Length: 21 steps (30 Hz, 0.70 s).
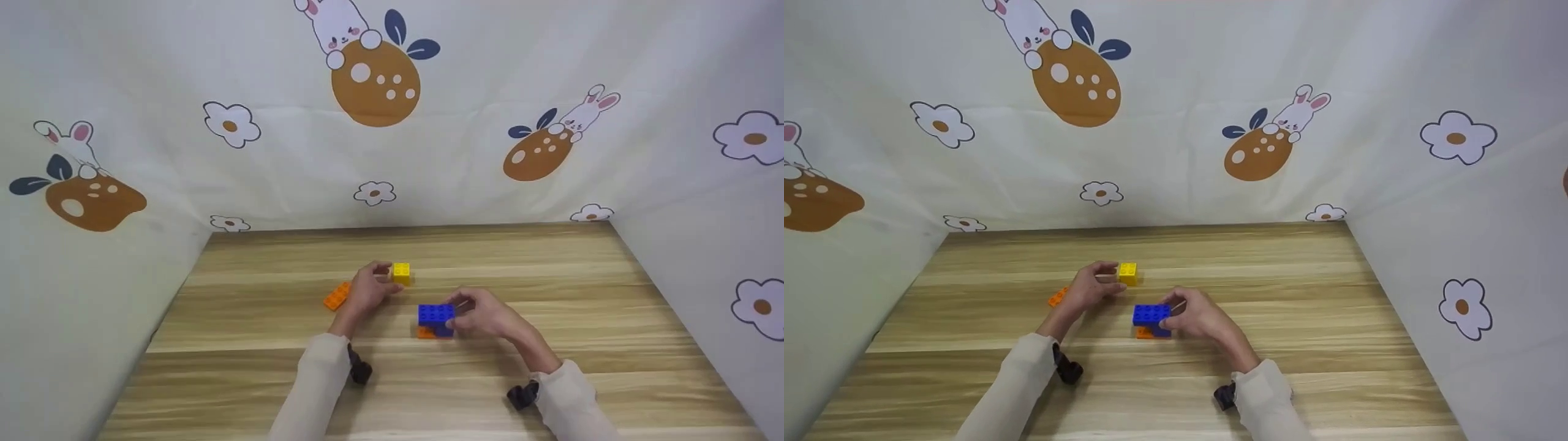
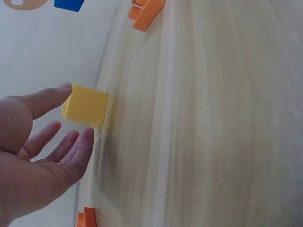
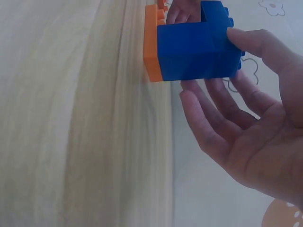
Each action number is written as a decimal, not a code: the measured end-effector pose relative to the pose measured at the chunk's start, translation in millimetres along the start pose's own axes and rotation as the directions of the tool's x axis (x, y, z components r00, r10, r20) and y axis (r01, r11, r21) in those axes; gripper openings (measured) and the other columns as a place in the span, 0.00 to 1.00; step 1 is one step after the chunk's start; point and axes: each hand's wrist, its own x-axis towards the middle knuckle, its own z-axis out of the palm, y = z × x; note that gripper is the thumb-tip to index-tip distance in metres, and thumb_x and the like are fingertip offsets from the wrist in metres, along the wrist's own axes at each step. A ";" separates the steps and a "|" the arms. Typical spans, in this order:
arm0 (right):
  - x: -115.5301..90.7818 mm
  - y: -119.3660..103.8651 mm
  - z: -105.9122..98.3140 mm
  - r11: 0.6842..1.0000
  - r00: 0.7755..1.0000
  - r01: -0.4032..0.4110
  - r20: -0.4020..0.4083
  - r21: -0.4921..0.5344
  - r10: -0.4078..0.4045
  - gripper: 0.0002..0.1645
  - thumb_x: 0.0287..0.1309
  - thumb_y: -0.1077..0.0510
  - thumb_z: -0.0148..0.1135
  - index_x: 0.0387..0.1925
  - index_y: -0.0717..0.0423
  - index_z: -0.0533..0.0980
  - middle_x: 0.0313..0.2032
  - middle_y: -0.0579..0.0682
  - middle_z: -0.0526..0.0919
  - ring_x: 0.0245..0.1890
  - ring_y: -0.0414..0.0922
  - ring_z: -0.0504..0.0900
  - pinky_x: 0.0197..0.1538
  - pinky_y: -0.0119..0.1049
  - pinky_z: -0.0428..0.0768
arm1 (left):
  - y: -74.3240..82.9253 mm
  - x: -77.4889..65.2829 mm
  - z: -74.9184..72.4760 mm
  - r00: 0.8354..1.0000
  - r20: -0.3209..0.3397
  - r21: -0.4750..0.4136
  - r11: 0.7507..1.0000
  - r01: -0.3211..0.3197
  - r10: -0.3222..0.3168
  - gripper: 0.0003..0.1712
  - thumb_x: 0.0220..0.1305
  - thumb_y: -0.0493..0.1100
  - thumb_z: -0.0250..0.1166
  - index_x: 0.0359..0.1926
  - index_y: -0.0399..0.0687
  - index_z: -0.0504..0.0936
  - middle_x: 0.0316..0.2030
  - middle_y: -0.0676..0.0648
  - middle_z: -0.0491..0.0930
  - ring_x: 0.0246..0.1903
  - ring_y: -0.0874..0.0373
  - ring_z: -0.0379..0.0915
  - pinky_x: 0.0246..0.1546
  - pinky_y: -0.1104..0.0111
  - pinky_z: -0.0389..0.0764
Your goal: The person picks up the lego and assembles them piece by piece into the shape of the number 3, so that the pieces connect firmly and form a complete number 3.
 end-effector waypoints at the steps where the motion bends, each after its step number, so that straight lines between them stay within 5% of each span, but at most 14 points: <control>1: -0.1 -0.9 0.6 1.000 1.000 0.004 -0.004 -0.003 -0.004 0.25 0.51 0.63 0.73 0.52 0.63 0.79 0.48 0.61 0.84 0.49 0.51 0.84 0.50 0.42 0.84 | 0.2 1.2 0.3 1.000 0.001 -0.003 1.000 0.002 -0.002 0.34 0.59 0.35 0.73 0.66 0.38 0.72 0.63 0.36 0.74 0.58 0.45 0.76 0.55 0.60 0.82; 9: -3.2 -2.1 0.9 1.000 1.000 -0.010 0.001 -0.026 0.010 0.26 0.50 0.63 0.74 0.54 0.61 0.79 0.49 0.61 0.84 0.49 0.51 0.84 0.50 0.43 0.84 | 1.6 9.8 5.3 1.000 0.006 0.000 1.000 0.014 -0.014 0.37 0.58 0.33 0.72 0.68 0.40 0.70 0.66 0.35 0.71 0.62 0.43 0.73 0.62 0.56 0.77; 21: -2.5 7.3 -4.7 1.000 0.999 0.023 0.044 -0.004 -0.023 0.34 0.50 0.60 0.76 0.59 0.63 0.76 0.53 0.64 0.82 0.53 0.56 0.83 0.56 0.47 0.82 | -2.3 15.3 9.4 1.000 0.017 -0.004 1.000 -0.007 0.008 0.36 0.58 0.35 0.73 0.67 0.39 0.71 0.63 0.35 0.74 0.58 0.45 0.75 0.59 0.58 0.79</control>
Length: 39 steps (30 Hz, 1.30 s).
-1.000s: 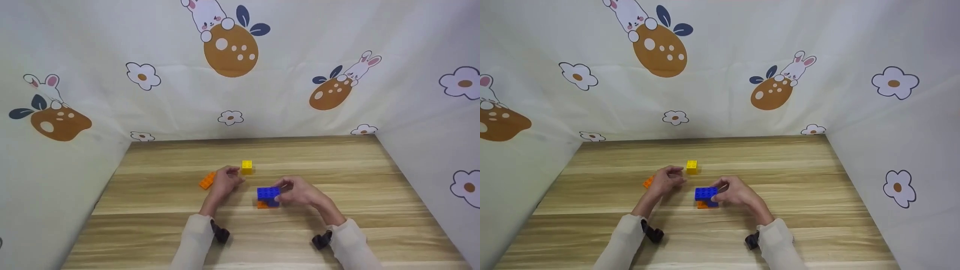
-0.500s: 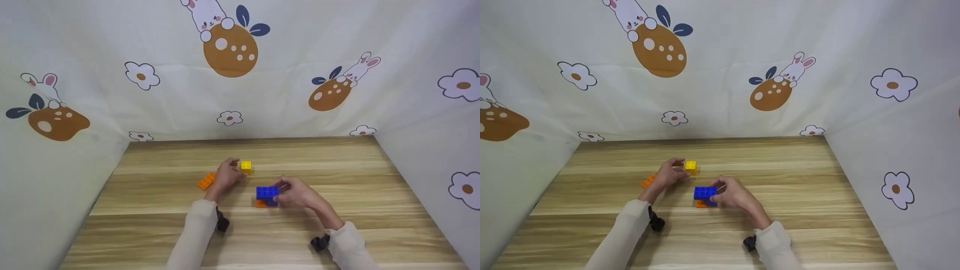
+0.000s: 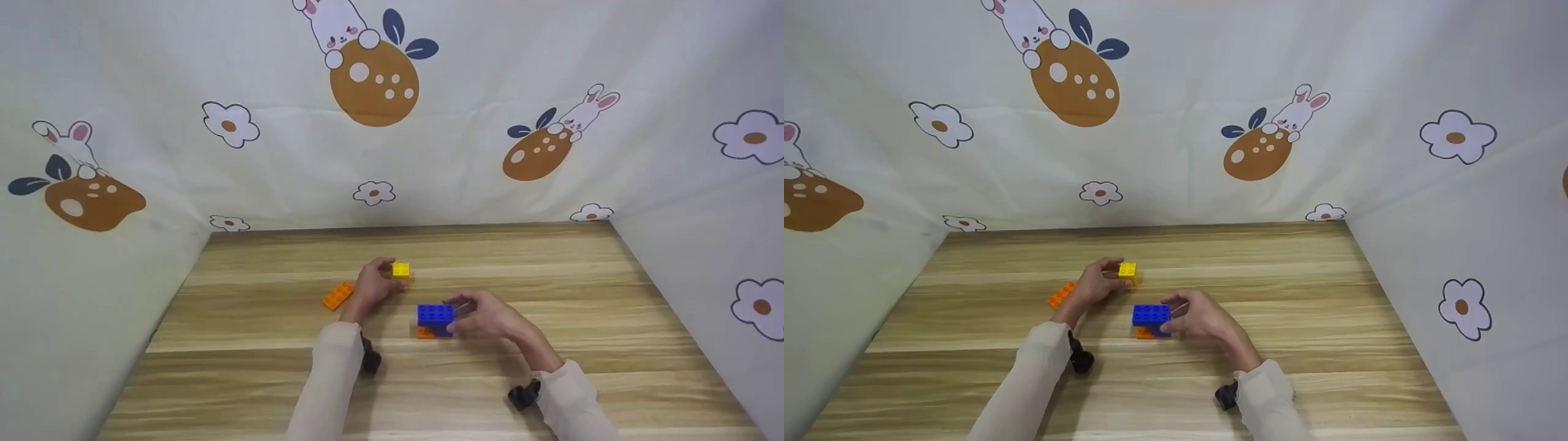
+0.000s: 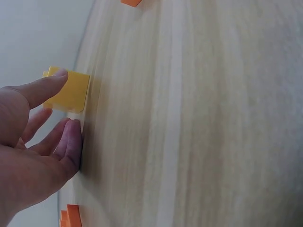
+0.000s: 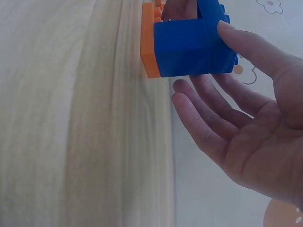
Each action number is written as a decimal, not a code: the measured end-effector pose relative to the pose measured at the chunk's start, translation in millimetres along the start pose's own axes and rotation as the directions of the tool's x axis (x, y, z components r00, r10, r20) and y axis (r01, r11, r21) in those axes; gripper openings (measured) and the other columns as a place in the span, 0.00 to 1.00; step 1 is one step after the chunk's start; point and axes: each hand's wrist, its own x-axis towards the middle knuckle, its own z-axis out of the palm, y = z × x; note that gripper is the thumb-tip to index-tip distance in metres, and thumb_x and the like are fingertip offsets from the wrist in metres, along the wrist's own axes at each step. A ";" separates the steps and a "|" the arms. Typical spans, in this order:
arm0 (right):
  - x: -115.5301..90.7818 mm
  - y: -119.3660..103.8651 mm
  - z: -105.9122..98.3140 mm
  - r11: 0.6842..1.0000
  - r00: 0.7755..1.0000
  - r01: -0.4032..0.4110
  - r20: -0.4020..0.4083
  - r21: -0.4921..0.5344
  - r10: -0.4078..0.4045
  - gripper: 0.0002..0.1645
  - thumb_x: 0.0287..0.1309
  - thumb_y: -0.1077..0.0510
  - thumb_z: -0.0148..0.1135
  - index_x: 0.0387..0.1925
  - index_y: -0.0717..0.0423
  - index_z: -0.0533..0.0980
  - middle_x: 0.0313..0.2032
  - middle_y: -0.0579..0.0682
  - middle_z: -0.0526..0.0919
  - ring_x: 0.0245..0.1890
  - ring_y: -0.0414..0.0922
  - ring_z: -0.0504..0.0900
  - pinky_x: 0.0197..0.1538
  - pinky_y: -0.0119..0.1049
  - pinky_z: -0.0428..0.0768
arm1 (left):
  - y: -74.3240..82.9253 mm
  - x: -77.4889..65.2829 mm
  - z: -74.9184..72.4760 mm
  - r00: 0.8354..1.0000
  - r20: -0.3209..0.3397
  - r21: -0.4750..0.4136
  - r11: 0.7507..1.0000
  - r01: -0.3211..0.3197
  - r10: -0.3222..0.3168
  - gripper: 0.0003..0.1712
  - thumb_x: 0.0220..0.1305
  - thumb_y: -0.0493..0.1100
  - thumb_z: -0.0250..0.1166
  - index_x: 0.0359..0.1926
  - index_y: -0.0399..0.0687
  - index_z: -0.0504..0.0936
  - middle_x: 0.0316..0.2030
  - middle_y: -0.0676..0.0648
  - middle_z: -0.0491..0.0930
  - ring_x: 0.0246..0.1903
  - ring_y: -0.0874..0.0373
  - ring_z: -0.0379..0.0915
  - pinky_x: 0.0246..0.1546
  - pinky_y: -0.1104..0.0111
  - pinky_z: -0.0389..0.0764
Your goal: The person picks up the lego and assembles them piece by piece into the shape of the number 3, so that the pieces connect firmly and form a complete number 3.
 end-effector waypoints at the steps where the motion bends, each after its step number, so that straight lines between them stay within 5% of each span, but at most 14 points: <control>1: 0.3 1.3 -0.2 1.000 1.000 0.001 0.003 -0.001 -0.001 0.34 0.50 0.60 0.77 0.59 0.63 0.76 0.54 0.64 0.82 0.54 0.56 0.83 0.56 0.47 0.82 | 0.9 0.4 0.4 1.000 0.000 0.002 1.000 0.001 -0.001 0.36 0.58 0.35 0.73 0.67 0.39 0.71 0.62 0.35 0.74 0.57 0.45 0.75 0.59 0.58 0.79; 14: 1.9 5.6 2.5 0.999 1.000 -0.030 -0.008 0.018 0.030 0.28 0.49 0.61 0.76 0.53 0.65 0.78 0.50 0.64 0.85 0.50 0.54 0.85 0.52 0.43 0.84 | 9.4 -4.5 2.1 0.998 -0.056 0.036 0.999 -0.028 0.030 0.27 0.58 0.37 0.74 0.58 0.38 0.79 0.52 0.39 0.82 0.50 0.50 0.80 0.50 0.64 0.83; 21: 2.0 6.5 3.8 0.998 0.998 -0.054 -0.017 0.016 0.054 0.25 0.49 0.61 0.77 0.50 0.64 0.79 0.49 0.63 0.85 0.49 0.52 0.85 0.51 0.41 0.83 | 15.8 -12.2 -1.8 1.000 -0.026 0.022 1.000 -0.016 0.017 0.25 0.60 0.39 0.73 0.59 0.40 0.79 0.52 0.40 0.82 0.45 0.52 0.80 0.43 0.67 0.84; 39: 3.4 7.5 4.0 0.999 0.999 -0.049 -0.007 0.020 0.049 0.25 0.50 0.60 0.76 0.49 0.66 0.78 0.47 0.64 0.86 0.46 0.51 0.86 0.46 0.38 0.84 | 31.0 -50.4 7.1 0.990 0.075 -0.025 0.992 -0.120 0.121 0.26 0.57 0.45 0.76 0.54 0.41 0.79 0.48 0.42 0.83 0.46 0.54 0.81 0.51 0.63 0.84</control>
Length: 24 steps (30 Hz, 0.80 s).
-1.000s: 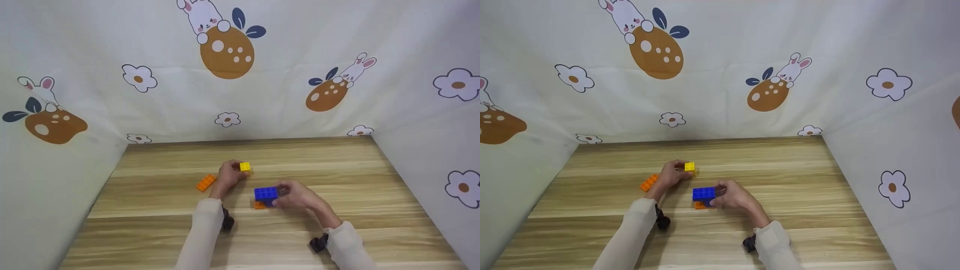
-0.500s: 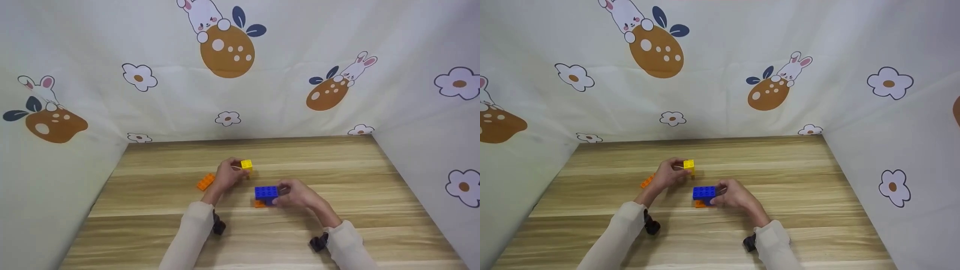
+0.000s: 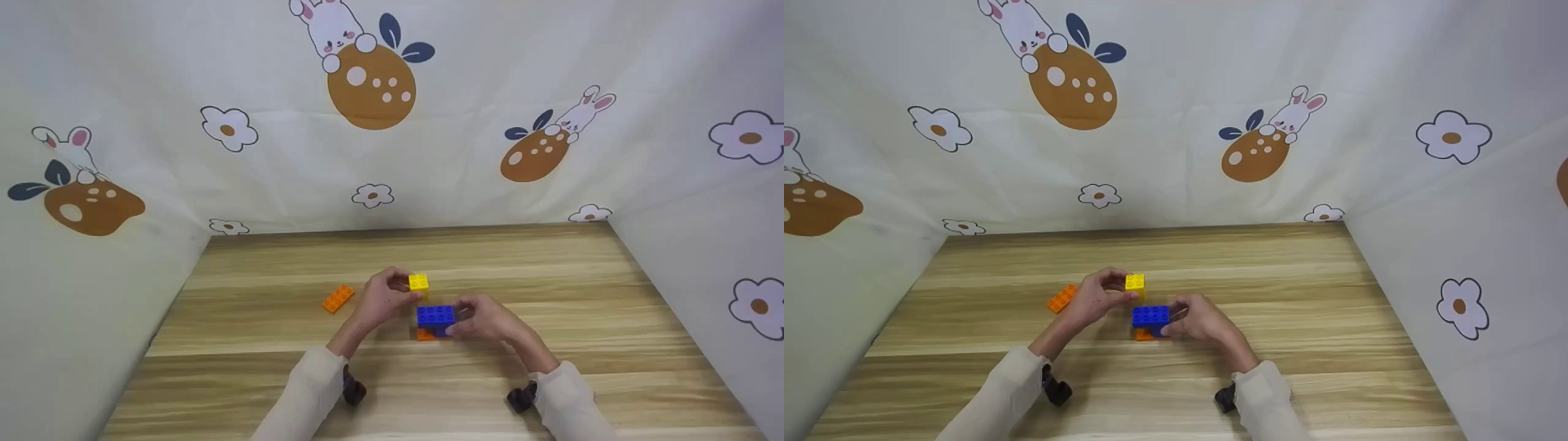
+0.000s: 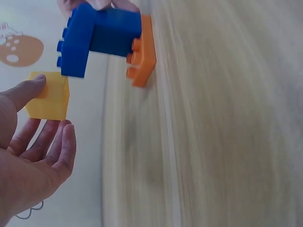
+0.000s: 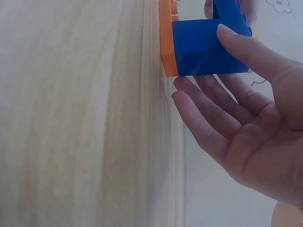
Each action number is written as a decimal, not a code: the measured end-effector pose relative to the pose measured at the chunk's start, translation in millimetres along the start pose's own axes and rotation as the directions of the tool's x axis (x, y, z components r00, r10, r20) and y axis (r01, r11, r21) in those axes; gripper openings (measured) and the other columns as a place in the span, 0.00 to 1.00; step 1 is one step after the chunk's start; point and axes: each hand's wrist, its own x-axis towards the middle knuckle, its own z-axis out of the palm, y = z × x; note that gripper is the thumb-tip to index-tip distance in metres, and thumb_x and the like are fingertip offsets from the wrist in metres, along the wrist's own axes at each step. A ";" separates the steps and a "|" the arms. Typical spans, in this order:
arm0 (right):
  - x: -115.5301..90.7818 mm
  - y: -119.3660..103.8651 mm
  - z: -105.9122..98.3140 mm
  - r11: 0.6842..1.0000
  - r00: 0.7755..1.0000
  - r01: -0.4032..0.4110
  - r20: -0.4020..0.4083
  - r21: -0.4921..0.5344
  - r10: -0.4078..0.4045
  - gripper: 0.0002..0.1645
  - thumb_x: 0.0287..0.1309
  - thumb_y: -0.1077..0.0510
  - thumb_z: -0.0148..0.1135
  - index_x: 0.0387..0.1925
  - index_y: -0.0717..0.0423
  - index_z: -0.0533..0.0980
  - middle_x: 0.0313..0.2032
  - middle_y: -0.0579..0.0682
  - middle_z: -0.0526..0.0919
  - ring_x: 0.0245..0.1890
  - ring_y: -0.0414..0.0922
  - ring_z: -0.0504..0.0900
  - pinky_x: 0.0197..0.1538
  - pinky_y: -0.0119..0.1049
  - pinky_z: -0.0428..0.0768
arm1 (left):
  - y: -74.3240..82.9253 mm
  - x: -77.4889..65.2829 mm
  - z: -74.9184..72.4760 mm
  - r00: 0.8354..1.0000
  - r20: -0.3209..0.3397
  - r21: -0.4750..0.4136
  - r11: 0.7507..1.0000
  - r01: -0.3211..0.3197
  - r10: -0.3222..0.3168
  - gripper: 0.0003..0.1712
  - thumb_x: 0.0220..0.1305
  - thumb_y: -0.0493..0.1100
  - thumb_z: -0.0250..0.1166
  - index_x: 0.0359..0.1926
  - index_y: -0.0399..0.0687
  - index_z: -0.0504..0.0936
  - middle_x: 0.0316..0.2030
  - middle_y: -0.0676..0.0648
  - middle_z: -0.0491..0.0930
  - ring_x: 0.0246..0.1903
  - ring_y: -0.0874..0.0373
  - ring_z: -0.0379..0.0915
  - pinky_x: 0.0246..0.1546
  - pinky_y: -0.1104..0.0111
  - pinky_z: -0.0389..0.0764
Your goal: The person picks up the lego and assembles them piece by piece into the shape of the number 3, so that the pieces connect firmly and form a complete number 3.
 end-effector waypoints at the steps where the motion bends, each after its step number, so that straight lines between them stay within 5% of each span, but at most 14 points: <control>1: -0.2 0.2 -0.1 1.000 1.000 -0.004 0.001 -0.002 0.004 0.26 0.50 0.59 0.76 0.50 0.65 0.78 0.47 0.64 0.86 0.46 0.50 0.85 0.46 0.38 0.84 | 0.7 -1.8 1.6 1.000 0.009 -0.006 1.000 -0.010 0.010 0.26 0.57 0.45 0.76 0.54 0.41 0.79 0.48 0.42 0.83 0.46 0.53 0.81 0.51 0.63 0.84; 24: -1.4 -1.2 -0.1 0.997 1.000 0.020 -0.012 -0.077 -0.021 0.24 0.51 0.58 0.76 0.49 0.61 0.80 0.51 0.62 0.84 0.48 0.52 0.85 0.51 0.44 0.84 | 4.1 -17.2 26.7 0.992 0.096 -0.025 0.997 -0.078 0.080 0.26 0.58 0.52 0.74 0.54 0.47 0.80 0.48 0.47 0.83 0.48 0.56 0.79 0.55 0.60 0.82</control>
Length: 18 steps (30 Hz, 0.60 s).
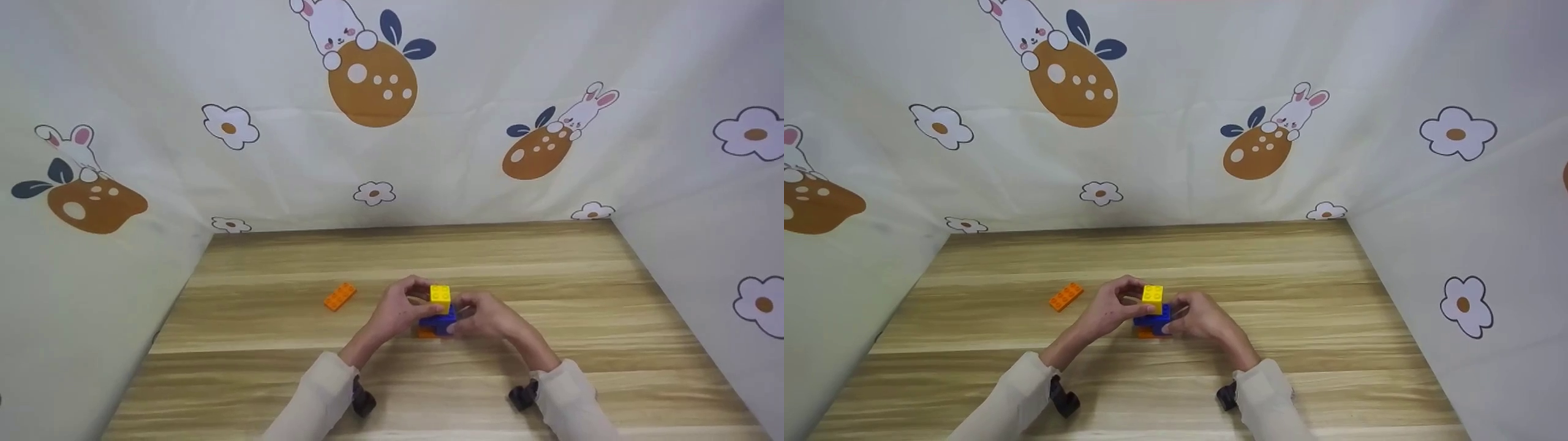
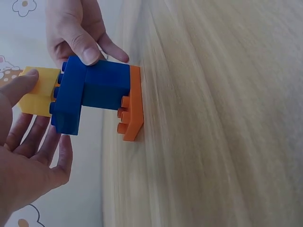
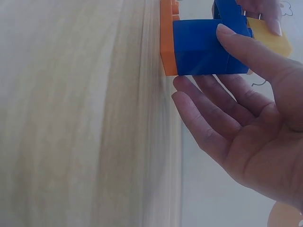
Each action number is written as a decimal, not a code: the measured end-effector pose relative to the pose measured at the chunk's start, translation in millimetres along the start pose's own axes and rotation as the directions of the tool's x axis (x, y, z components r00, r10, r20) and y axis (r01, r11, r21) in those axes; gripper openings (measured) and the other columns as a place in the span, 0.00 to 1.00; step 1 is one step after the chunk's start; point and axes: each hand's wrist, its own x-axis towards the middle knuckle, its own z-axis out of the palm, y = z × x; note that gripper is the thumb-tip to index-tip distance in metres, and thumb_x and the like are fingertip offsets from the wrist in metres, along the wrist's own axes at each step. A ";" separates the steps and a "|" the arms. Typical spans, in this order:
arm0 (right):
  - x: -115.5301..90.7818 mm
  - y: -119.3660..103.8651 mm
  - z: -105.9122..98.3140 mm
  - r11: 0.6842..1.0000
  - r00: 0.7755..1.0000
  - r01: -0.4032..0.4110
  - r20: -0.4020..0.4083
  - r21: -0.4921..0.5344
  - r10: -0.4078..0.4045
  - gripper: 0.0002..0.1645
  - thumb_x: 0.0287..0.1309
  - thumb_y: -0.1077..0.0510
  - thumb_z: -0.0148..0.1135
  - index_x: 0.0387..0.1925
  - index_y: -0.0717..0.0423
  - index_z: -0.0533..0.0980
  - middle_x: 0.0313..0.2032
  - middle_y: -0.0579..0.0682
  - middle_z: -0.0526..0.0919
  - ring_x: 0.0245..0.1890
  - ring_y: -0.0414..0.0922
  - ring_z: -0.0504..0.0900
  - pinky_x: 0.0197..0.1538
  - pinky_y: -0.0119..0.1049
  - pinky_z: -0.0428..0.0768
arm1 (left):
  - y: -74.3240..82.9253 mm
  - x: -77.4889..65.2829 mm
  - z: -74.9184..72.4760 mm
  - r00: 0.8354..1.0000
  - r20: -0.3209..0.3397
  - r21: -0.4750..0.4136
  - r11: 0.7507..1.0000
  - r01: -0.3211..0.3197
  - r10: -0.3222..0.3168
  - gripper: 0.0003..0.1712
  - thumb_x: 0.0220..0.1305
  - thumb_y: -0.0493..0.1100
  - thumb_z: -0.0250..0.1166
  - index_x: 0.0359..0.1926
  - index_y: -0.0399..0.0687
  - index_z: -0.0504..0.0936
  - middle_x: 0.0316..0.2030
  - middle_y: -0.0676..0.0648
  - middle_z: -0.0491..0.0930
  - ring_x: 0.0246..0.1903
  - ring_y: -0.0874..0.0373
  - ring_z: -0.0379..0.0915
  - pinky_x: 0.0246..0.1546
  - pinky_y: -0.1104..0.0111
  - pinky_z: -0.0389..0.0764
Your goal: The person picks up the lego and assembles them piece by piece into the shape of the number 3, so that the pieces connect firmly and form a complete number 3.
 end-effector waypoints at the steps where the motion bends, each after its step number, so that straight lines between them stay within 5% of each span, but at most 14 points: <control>1: 0.1 0.3 0.2 1.000 1.000 0.005 0.002 0.003 -0.005 0.24 0.51 0.58 0.76 0.49 0.61 0.80 0.51 0.62 0.84 0.48 0.53 0.85 0.51 0.44 0.84 | -0.7 -0.4 0.2 1.000 -0.003 -0.001 1.000 0.001 -0.001 0.26 0.58 0.52 0.74 0.54 0.47 0.80 0.48 0.48 0.83 0.48 0.56 0.79 0.55 0.61 0.82; 7: 0.9 0.6 1.0 0.999 0.999 0.035 0.000 0.000 -0.035 0.23 0.50 0.59 0.77 0.47 0.62 0.81 0.49 0.62 0.85 0.46 0.51 0.86 0.50 0.44 0.84 | -4.4 -1.7 6.0 1.000 0.004 -0.030 0.999 -0.024 0.024 0.26 0.57 0.53 0.74 0.53 0.47 0.80 0.49 0.46 0.83 0.49 0.55 0.80 0.57 0.59 0.81; 18: 0.3 -1.0 -1.1 1.000 1.000 -0.004 0.002 0.000 0.004 0.22 0.50 0.58 0.76 0.48 0.58 0.82 0.49 0.59 0.85 0.45 0.48 0.84 0.49 0.40 0.83 | 0.9 -3.8 7.9 1.000 0.022 0.046 0.999 -0.018 0.017 0.23 0.56 0.55 0.75 0.49 0.54 0.81 0.47 0.52 0.84 0.47 0.59 0.80 0.56 0.59 0.81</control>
